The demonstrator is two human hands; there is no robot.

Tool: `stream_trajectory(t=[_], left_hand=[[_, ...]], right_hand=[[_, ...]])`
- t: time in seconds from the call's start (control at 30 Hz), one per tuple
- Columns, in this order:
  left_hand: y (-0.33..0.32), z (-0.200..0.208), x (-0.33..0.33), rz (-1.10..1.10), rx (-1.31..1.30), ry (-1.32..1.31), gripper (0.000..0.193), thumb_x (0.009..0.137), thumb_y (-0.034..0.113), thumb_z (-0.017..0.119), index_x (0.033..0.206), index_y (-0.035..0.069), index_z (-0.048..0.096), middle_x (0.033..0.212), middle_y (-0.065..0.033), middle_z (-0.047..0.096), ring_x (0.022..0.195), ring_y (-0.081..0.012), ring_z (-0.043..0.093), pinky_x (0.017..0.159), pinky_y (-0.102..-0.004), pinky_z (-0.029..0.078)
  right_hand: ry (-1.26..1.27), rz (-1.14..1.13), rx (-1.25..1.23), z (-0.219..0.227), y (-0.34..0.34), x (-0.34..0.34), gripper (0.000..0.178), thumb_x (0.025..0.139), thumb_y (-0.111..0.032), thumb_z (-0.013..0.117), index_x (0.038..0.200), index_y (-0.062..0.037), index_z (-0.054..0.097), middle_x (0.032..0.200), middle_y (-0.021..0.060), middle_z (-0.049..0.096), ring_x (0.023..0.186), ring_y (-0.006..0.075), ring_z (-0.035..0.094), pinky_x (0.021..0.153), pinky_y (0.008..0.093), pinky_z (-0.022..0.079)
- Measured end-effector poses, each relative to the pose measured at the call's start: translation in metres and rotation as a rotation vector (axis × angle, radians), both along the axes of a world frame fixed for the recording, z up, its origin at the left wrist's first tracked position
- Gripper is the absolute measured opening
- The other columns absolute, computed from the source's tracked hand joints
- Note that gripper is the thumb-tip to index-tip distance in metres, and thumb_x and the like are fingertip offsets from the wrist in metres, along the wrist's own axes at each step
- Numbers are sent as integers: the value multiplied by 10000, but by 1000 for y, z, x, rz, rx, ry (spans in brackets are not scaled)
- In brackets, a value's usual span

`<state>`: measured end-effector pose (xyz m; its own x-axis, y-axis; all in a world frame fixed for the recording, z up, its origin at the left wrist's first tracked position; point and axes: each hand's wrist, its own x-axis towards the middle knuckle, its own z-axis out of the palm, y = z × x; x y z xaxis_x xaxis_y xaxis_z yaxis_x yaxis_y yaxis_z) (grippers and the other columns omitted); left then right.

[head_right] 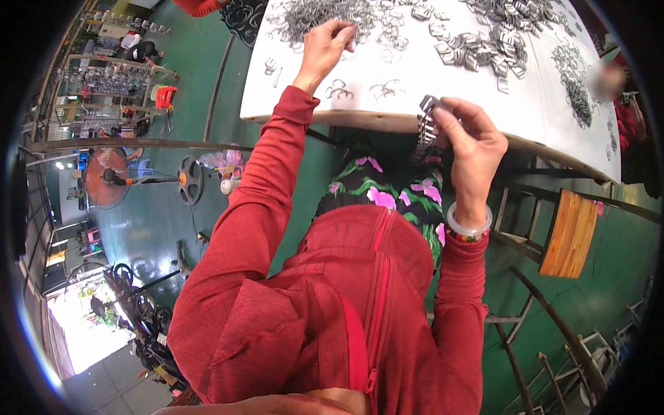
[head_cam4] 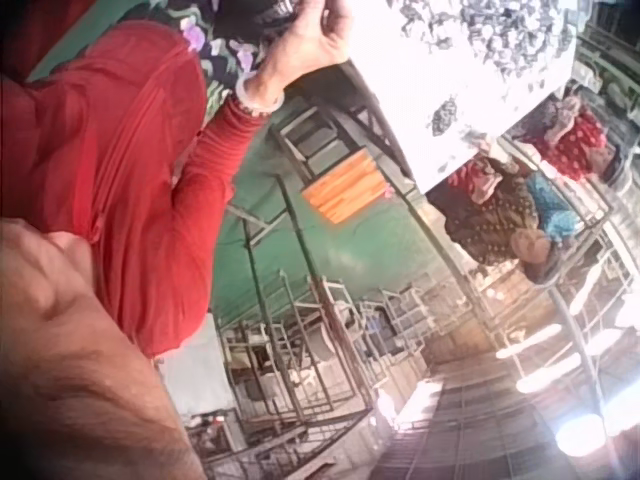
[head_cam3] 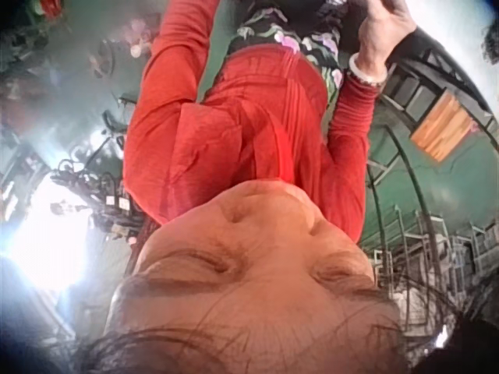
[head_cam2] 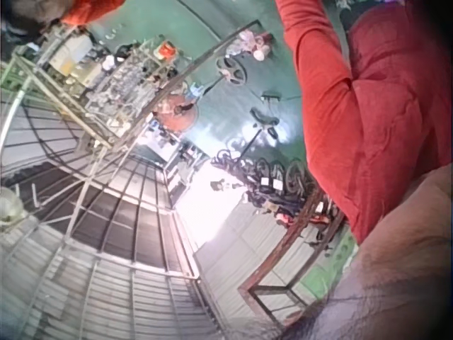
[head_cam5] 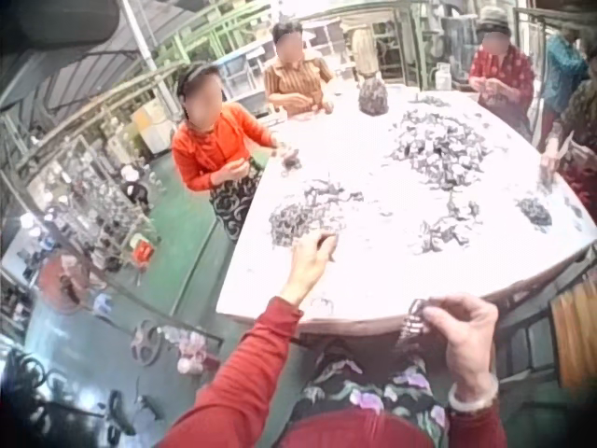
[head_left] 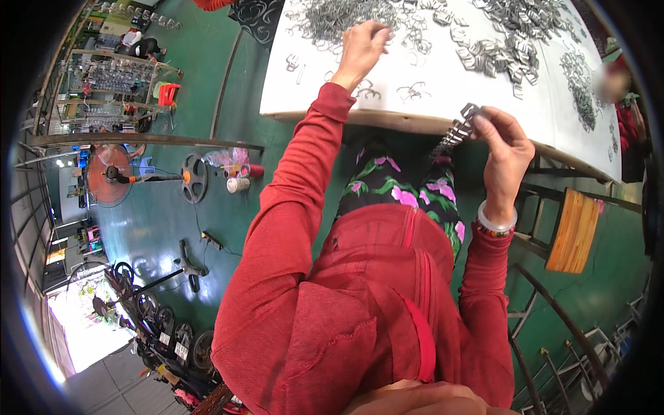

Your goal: The person assembles small metal components at a table, picking up parts and joining them by hand. They occasionally drop a piece and retrieve it from the floor before continuing the assembly process.

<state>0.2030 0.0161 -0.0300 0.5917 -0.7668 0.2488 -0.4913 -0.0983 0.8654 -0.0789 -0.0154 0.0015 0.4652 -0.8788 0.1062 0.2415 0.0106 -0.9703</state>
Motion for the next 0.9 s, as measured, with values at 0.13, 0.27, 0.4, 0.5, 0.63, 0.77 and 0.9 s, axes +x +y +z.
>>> stream_trajectory(t=[0.13,0.27,0.4,0.5,0.63,0.77,0.9], left_hand=[[41,55,-84,-380,-220,474,152,863,96,633,948,-29,651,822,-65,664,726,-138,642,704,-252,512],[51,53,-127,-430,-338,15,139,819,90,667,931,9,657,925,-88,659,843,-170,633,764,-283,499],[48,44,-139,-333,-324,-210,139,798,94,678,910,19,645,971,-104,649,834,-214,641,741,-306,503],[47,49,-143,-353,-305,-40,126,840,55,629,959,14,634,971,-97,661,879,-181,637,770,-299,506],[59,38,-143,-360,-220,416,146,873,-11,574,1012,-39,604,941,-99,661,895,-151,627,812,-281,505],[69,28,-146,-280,-297,531,124,874,-50,554,997,-52,565,882,-93,656,860,-169,635,817,-298,515],[69,33,-152,-313,-356,485,84,870,-54,562,950,-29,553,914,-109,630,884,-196,621,822,-324,513]], right_hand=[[-19,-37,-5,4,4,-1,189,788,24,674,975,35,653,846,84,675,694,104,630,600,206,507],[-51,-41,2,11,12,1,195,791,21,674,984,32,653,837,81,676,668,96,625,563,202,497],[-1,-96,-19,16,18,1,178,798,9,672,975,25,661,812,66,678,635,72,608,531,188,478],[28,-22,-62,14,18,0,194,798,33,661,991,9,671,820,49,679,701,68,607,612,190,492],[-55,153,-74,11,7,-7,218,819,38,641,1035,12,654,920,76,650,761,114,634,658,214,513],[225,15,-82,-12,-60,-37,242,868,-138,635,1071,-8,655,826,81,670,736,107,634,614,225,487],[587,-213,-370,-75,-156,-32,316,815,-134,662,1099,1,631,865,137,665,783,209,628,694,299,497]])
